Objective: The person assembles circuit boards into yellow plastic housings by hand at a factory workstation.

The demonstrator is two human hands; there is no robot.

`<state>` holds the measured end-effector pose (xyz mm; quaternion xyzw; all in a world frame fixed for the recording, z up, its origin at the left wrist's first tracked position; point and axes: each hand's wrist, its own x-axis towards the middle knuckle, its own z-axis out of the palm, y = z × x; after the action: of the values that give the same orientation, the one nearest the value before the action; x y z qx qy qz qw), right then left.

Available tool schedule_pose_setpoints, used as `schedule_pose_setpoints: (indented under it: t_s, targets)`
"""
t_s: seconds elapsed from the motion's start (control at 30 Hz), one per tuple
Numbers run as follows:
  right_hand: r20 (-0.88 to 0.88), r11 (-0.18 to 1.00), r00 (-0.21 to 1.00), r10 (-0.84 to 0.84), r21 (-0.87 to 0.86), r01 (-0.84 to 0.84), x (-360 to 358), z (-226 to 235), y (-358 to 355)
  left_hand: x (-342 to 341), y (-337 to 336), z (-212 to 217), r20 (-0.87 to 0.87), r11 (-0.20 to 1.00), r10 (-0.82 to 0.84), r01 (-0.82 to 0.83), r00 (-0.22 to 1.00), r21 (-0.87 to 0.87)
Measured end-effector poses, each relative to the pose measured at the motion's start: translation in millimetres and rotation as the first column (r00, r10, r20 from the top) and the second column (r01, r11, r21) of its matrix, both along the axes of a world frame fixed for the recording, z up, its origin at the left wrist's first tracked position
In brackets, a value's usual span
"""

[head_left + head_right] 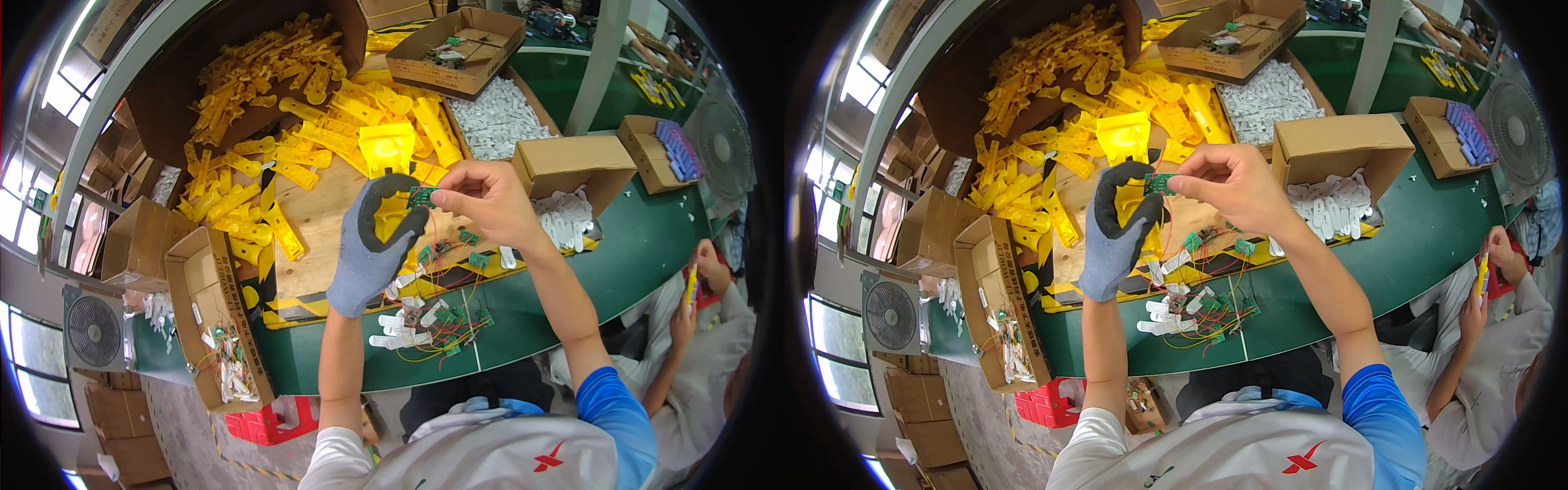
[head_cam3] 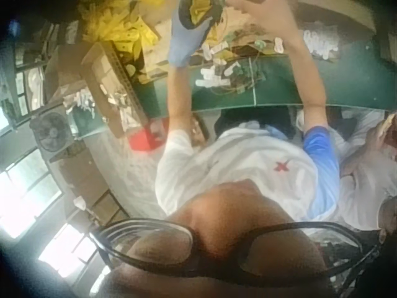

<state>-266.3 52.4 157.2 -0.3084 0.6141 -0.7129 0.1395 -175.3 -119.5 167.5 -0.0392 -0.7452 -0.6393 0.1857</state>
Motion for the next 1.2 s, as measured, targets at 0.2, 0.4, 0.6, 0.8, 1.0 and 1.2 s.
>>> schedule_pose_setpoints:
  t_s: [0.2,0.4,0.6,0.8,1.0,1.2]
  targets:
    - [0.025,0.996,1.000,-0.009,-0.089,0.012,-7,-3,6,-1,-1,-14,-0.010,0.998,-0.024,0.024,1.000,-0.050]
    - [-0.053,0.991,0.997,-0.062,-0.119,0.055,-4,3,4,-4,-1,-14,0.058,0.983,-0.183,0.180,0.982,0.043]
    - [-0.071,0.995,0.993,-0.091,-0.032,0.089,-5,5,6,-11,12,-19,-0.015,0.943,-0.244,0.240,0.970,0.231]
    - [-0.111,0.990,0.987,-0.118,-0.094,0.107,-8,5,10,-8,11,-17,-0.028,0.943,-0.238,0.238,0.971,0.232]
    - [-0.091,0.996,0.994,-0.060,-0.078,0.053,-12,4,13,-10,9,-26,0.012,0.951,-0.211,0.203,0.977,0.234]
    - [-0.034,0.998,0.998,-0.062,-0.013,0.062,-15,7,17,-15,7,-29,-0.046,0.949,-0.249,0.253,0.967,0.188]
